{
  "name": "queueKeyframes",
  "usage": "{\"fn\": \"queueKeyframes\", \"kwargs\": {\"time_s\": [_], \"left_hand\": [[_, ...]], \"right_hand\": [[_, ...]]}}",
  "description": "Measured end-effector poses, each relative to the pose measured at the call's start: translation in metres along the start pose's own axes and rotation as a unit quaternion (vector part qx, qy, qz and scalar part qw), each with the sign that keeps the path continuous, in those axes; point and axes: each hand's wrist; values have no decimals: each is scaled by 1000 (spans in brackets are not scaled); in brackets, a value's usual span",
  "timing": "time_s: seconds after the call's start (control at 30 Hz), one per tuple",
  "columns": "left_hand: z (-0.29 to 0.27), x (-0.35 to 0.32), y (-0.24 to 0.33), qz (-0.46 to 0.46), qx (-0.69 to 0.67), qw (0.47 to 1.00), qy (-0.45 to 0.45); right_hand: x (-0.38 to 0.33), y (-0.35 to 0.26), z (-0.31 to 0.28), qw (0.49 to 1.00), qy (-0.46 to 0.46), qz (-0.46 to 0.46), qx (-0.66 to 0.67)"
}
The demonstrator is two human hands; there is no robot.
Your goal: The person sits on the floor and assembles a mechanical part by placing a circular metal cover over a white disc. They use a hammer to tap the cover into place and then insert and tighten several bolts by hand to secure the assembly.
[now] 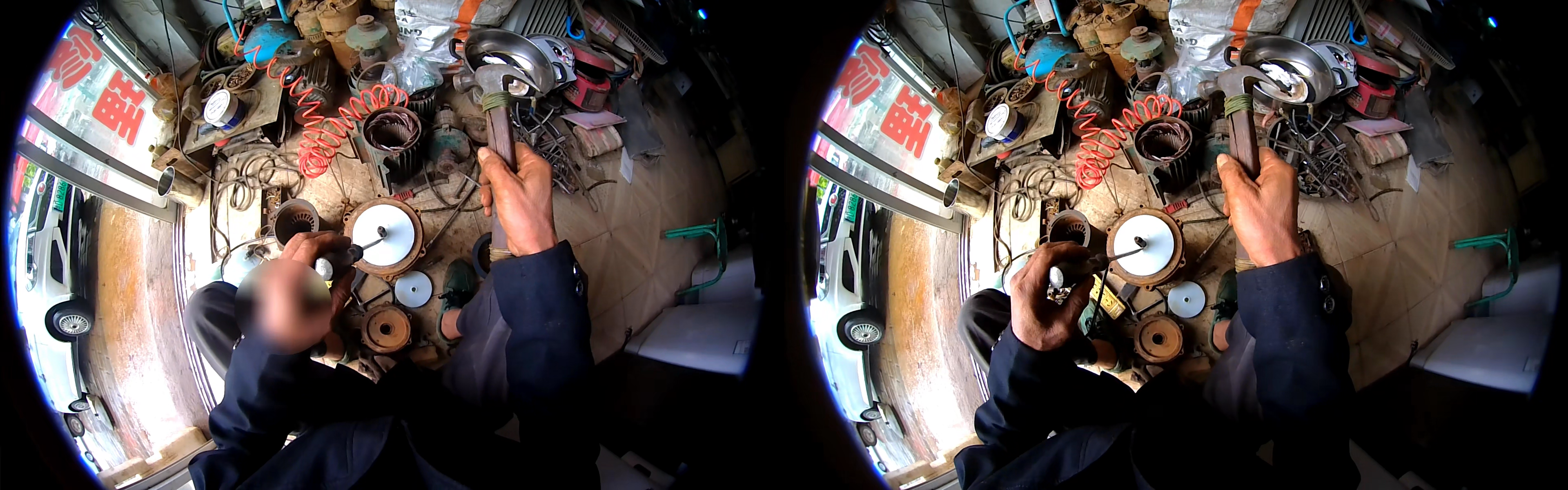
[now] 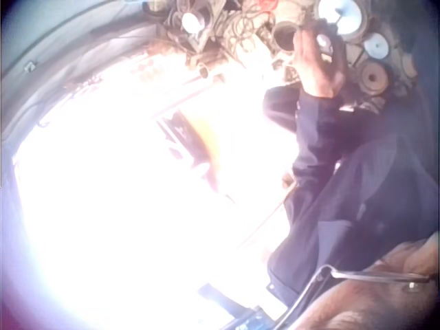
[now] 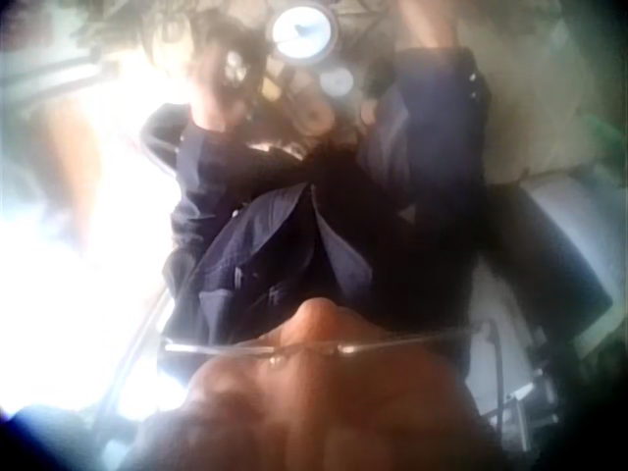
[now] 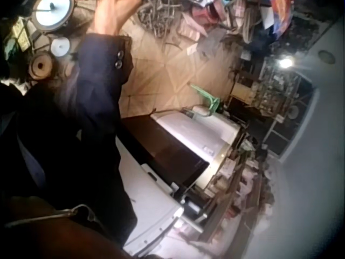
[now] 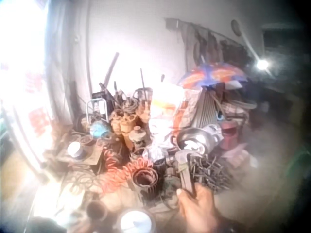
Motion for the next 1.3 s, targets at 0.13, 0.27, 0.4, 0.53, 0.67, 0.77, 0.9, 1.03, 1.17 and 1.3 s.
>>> {"fn": "queueKeyframes", "kwargs": {"time_s": [0.13,0.27,0.4,0.53,0.67,0.77,0.9,1.03,1.17,1.3], "left_hand": [[-6,11,6,5,-4,999,-36],[-10,15,-4,27,-15,996,-80],[-12,19,-4,22,38,993,-105],[-17,28,-1,37,20,991,-128],[-15,40,-1,78,-53,988,-126],[-18,43,-9,109,-77,983,-125],[-19,48,-20,169,-65,974,-138],[-15,51,-17,190,-73,970,-132],[-21,47,-18,161,-49,976,-139],[-19,53,-15,152,-72,976,-139]], "right_hand": [[0,0,-2,1000,-2,1,5],[-1,0,-2,1000,-6,3,7],[-1,2,-1,1000,-6,-3,1],[-4,3,-1,996,-11,-52,-70],[-35,-23,-10,974,-66,-140,-165],[-71,-77,-5,920,-115,-271,-259],[-109,-132,-11,862,-116,-365,-332],[-120,-116,-23,816,-162,-373,-411],[-110,-106,-26,803,-174,-244,-515],[-119,-106,-32,843,-118,-360,-381]]}}
Point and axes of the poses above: each hand's wrist, its own x-axis towards the middle knuckle, its own z-axis out of the palm, y = z × x, and after that the axes turned 4 degrees about -y, right-handed
